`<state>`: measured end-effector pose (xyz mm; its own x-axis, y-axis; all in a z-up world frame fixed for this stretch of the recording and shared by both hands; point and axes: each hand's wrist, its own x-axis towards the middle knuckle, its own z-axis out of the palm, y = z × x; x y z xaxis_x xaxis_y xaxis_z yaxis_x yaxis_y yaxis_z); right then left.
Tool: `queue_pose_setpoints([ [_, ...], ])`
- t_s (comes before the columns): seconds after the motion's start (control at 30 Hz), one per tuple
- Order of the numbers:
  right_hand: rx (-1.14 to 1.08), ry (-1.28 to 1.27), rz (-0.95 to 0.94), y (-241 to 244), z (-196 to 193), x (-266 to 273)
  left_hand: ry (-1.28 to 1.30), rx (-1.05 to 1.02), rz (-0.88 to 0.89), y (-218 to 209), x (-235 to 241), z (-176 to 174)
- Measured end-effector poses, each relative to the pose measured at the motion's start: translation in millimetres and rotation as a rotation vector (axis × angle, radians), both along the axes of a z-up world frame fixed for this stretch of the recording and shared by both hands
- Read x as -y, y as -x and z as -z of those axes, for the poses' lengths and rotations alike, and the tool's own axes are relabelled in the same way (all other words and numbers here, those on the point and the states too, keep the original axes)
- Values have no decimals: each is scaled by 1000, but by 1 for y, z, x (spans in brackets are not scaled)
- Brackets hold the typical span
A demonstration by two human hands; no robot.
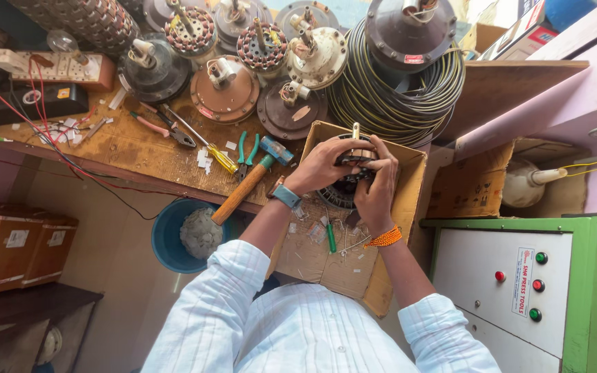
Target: The person works on a motor stator assembly, using a screwdriver to adjust internal components and pliers to cut and trim small white insulating pieces. The person repeatedly inserts and removes the insulating pieces into the stator slots while manipulating the assembly with both hands.
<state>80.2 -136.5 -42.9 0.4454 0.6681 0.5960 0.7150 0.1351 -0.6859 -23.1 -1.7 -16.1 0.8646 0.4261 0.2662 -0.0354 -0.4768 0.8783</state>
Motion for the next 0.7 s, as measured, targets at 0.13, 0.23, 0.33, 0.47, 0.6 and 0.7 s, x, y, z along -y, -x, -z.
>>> queue_pose_setpoints([
  [0.13,-2,-5,-4,-3,3,-2,-440,147,-297,26,24,9],
  [0.23,-13,-1,10,-7,5,-6,-625,59,-445,38,46,13],
  [0.33,-45,-5,1,-9,6,-4,-687,-9,-511,38,65,14],
  [0.47,-12,-32,2,-8,2,-5,-724,-77,-601,29,74,9],
  [0.6,-29,-31,1,-8,3,-3,-638,-116,-618,20,82,8],
  [0.7,-29,-30,6,-8,7,-2,-614,-137,-611,17,82,4],
])
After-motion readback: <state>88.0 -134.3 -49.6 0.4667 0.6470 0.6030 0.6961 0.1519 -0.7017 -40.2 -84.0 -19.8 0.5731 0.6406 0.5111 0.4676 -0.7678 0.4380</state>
